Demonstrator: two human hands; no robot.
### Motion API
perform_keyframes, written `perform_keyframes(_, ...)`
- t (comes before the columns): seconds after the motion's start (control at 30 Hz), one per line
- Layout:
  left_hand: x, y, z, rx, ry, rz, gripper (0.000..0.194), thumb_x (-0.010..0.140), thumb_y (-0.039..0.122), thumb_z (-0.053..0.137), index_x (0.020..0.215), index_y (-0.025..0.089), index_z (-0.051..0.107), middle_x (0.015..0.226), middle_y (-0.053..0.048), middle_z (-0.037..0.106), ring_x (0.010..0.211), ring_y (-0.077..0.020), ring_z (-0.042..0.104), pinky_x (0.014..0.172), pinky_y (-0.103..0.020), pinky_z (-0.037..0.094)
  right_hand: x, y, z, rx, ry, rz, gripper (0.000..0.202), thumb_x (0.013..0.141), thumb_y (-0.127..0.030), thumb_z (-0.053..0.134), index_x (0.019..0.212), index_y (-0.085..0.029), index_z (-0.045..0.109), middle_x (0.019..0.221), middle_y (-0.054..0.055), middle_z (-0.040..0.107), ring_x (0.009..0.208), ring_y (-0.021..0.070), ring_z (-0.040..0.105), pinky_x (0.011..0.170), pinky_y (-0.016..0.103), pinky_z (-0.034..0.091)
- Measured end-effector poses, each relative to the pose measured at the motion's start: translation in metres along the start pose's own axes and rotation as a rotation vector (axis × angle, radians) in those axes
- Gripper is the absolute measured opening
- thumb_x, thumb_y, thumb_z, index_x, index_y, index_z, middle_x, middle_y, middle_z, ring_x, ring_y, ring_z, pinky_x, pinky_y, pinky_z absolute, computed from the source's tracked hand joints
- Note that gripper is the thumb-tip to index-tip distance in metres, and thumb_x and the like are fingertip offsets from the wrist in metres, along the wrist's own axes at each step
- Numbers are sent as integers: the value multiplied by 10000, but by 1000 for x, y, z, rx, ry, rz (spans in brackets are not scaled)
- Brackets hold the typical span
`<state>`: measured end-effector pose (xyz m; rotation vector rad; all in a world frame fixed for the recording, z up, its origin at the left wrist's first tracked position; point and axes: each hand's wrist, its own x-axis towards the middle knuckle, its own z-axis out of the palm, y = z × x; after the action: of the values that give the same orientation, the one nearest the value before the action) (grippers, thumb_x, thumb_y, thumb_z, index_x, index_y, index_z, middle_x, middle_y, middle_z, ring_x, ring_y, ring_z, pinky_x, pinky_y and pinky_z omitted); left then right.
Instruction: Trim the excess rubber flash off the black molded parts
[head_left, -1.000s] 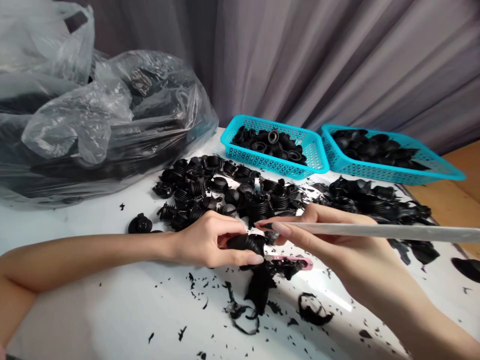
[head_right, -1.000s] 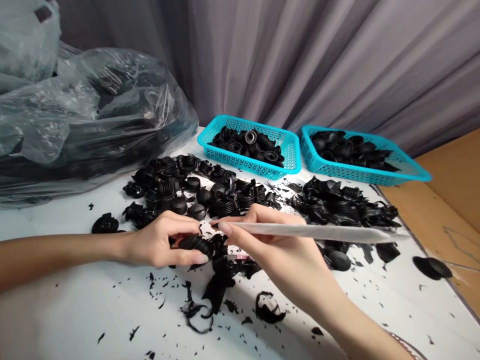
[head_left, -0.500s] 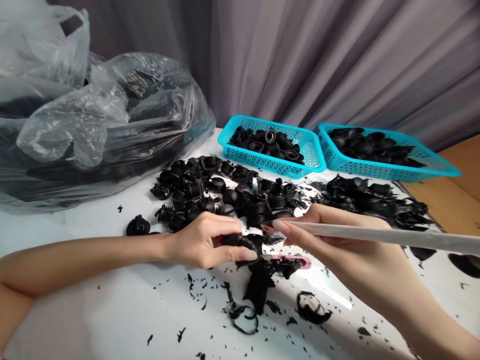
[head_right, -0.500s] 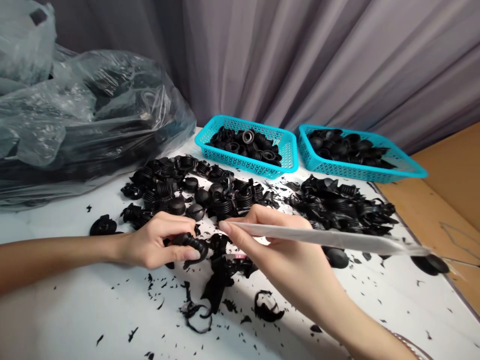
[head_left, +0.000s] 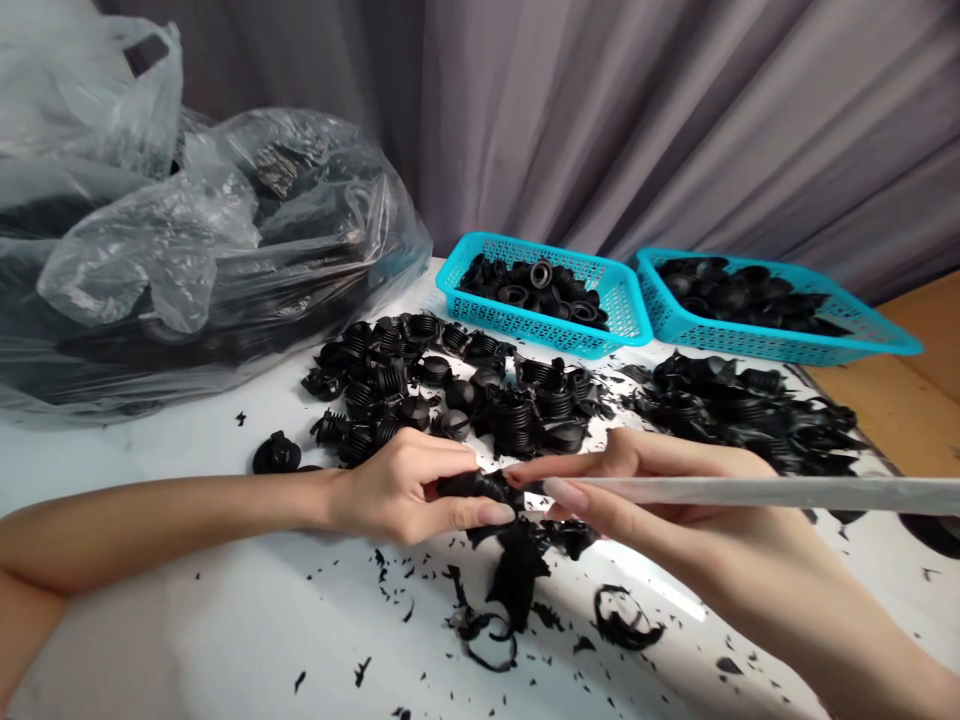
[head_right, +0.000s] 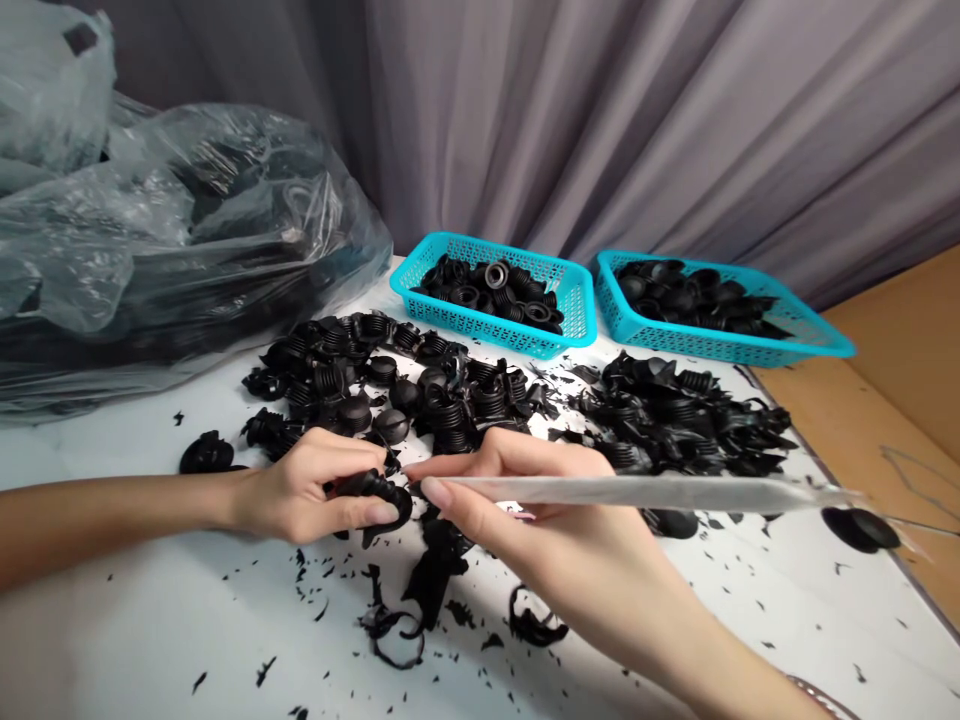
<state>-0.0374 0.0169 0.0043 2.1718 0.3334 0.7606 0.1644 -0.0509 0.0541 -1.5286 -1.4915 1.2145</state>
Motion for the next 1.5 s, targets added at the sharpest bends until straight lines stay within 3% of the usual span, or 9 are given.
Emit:
perform_keyframes(0.17, -2, -2, 2, 79, 26, 64, 395, 848, 219, 579, 549, 170, 325, 548, 78, 252, 471, -52, 242, 407, -220, 205, 1, 4, 3, -10, -88, -51, 357, 782, -407, 657, 533, -211, 493, 875, 55, 758, 773, 233, 707, 613, 296, 522)
perform_keyframes(0.63, -3, -5, 4, 112, 47, 109, 403, 858, 214, 570, 557, 175, 305, 551, 83, 236, 466, -47, 230, 392, -218, 185, 2, 5, 5, -39, -65, -45, 383, 771, -398, 655, 511, -218, 439, 738, 27, 746, 696, 212, 688, 545, 268, 450)
perform_keyframes(1.07, -3, -5, 4, 89, 31, 108, 399, 849, 180, 580, 565, 173, 298, 559, 83, 238, 474, -44, 224, 397, -210, 188, 5, 14, 6, -88, -67, -151, 398, 791, -419, 631, 516, -217, 426, 647, -4, 713, 582, 175, 642, 480, 236, 421)
perform_keyframes(1.2, -3, -5, 4, 87, 16, 114, 387, 852, 170, 571, 565, 171, 311, 564, 79, 241, 474, -45, 233, 396, -207, 194, -1, 15, 13, -182, -6, -217, 340, 825, -354, 597, 532, -211, 503, 698, 1, 735, 518, 133, 613, 441, 211, 431)
perform_keyframes(1.3, -3, -7, 3, 94, 17, 56, 373, 854, 180, 567, 560, 167, 338, 558, 75, 247, 473, -49, 254, 399, -209, 212, -6, 15, 22, -316, 94, -346, 198, 862, -268, 548, 696, -219, 644, 630, -26, 717, 393, 88, 540, 368, 187, 392)
perform_keyframes(1.4, -2, -6, 3, 72, 30, -27, 336, 868, 199, 544, 571, 159, 393, 550, 66, 287, 474, -56, 292, 407, -210, 242, -6, 18, 28, -435, 233, -469, 169, 876, -207, 516, 839, -213, 681, 663, -18, 734, 429, 92, 595, 385, 183, 411)
perform_keyframes(1.5, 0, -1, 2, 8, 1, -29, 335, 862, 217, 541, 565, 163, 397, 549, 59, 320, 481, -62, 312, 417, -211, 265, 2, 24, 26, -558, 364, -442, 176, 872, -225, 533, 777, -211, 680, 793, 19, 764, 427, 102, 604, 384, 202, 424)
